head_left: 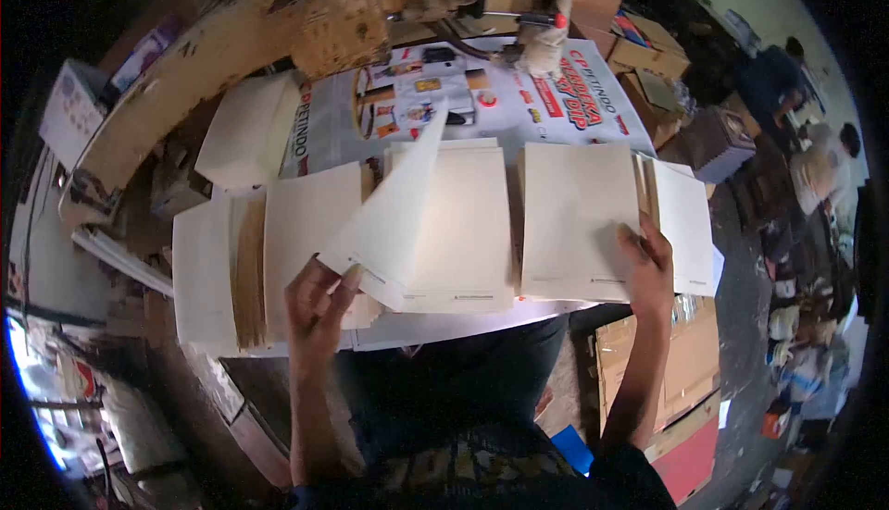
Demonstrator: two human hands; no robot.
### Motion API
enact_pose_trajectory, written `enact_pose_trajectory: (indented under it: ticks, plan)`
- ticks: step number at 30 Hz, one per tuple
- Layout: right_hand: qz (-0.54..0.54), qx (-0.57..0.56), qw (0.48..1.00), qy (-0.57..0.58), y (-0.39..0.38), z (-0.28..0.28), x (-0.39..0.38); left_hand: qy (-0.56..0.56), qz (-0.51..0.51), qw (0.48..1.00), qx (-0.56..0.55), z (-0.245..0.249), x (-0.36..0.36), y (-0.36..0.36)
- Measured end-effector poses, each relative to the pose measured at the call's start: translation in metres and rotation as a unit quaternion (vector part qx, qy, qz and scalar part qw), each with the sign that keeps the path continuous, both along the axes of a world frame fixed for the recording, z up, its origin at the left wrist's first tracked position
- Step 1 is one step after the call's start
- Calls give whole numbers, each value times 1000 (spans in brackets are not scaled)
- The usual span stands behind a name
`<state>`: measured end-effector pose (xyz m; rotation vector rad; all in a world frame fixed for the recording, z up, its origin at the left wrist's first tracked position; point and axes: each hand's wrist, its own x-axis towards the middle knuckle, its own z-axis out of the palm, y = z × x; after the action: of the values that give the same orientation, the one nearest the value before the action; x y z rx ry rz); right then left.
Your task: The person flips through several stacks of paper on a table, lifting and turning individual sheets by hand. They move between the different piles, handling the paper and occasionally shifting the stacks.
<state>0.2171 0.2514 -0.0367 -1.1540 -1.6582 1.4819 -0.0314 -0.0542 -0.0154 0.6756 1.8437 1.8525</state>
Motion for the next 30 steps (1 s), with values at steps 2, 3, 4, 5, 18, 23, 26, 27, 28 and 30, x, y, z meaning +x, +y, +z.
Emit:
enact_pose_trajectory:
  ticks: [2, 3, 4, 5, 18, 23, 26, 27, 28, 30]
  plan:
    - [0, 55, 994, 93, -4, -14, -13, 84, -9, 996, -28, -1, -6, -21]
    - [-2, 81, 994, 70, -16, -13, -25, 216, -108, 963, -116, 17, -18, -25]
    - [16, 77, 996, 47, -30, -8, -37, 210, -100, 966, -116, 22, -18, -28]
    - [69, 80, 992, 62, -39, -3, -48, 334, -79, 909, -238, 25, -17, -33]
    - [178, 103, 979, -6, -93, 10, -101, 167, -42, 927, -333, 0, -45, -93]
    - [174, -53, 972, 149, -99, 2, -114, 37, 389, 900, 192, -38, -48, -112]
    - [212, -56, 964, 149, -121, -1, -131, -163, 160, 892, 390, -15, -58, -120]
    - [229, -40, 963, 138, -130, -10, -145, -124, 166, 941, 267, -29, -72, -124]
    - [245, -23, 961, 126, -143, -19, -160, -44, 160, 969, 183, -44, -80, -118]
    - [335, -3, 914, 228, -176, -11, -182, 100, 174, 963, -182, -72, -105, -123]
